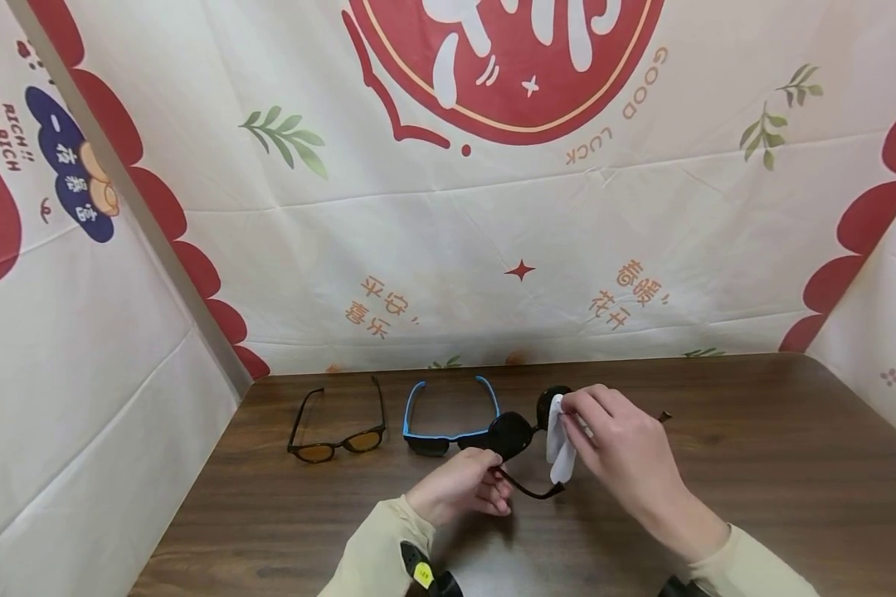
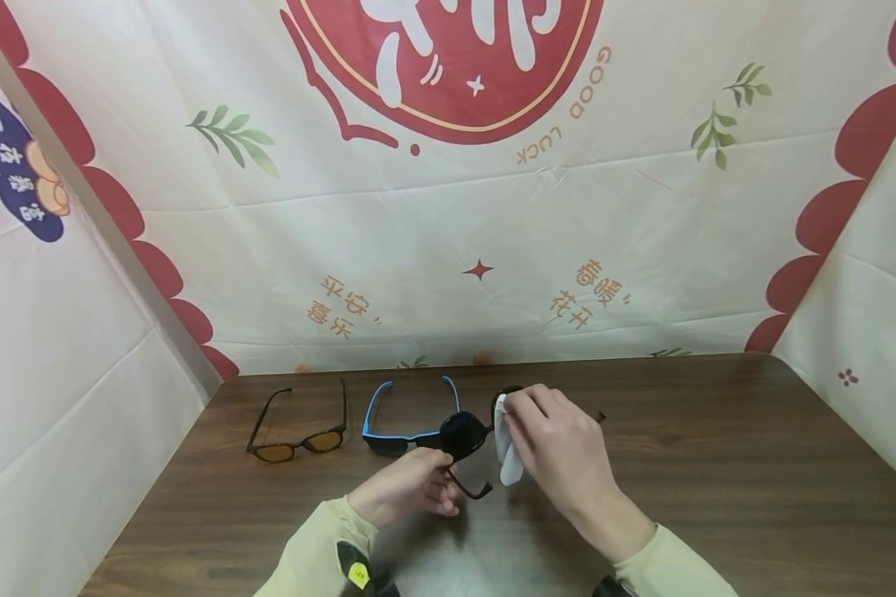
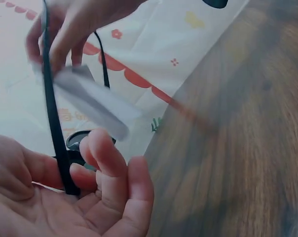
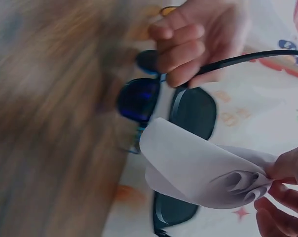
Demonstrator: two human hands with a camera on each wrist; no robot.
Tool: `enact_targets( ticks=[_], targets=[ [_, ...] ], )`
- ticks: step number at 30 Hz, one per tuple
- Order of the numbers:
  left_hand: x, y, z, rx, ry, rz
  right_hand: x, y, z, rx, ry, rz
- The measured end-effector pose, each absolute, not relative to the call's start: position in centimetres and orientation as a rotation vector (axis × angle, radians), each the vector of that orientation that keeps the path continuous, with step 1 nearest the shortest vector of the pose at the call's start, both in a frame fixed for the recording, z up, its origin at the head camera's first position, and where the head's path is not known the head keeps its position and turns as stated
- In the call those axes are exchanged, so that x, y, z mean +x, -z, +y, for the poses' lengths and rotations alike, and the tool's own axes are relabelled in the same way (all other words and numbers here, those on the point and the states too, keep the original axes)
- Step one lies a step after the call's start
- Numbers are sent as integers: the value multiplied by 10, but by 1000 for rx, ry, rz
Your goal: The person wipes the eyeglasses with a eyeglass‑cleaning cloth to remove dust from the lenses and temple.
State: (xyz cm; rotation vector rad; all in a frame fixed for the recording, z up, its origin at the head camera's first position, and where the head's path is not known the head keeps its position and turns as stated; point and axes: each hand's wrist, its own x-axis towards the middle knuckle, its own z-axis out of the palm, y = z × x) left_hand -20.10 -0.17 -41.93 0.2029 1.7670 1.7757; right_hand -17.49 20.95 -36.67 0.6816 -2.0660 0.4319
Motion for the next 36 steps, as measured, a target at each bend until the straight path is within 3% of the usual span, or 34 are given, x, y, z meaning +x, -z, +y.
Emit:
enact_targets(
  ticks=[8, 16, 24, 36],
  targets=[
    [-206, 416, -17, 224, -1815, 1676, -161, 320, 219, 694, -533, -1994],
    [-208, 416, -25, 264, -1824, 1642, -161, 291, 254, 542, -543, -2022],
    [-213, 413, -36, 254, -1859, 1639, -168, 308, 277, 513, -489, -2166],
    [-223, 412, -45, 238, -1916, 1674, -177, 342, 279, 699, -619, -2264]
  ],
)
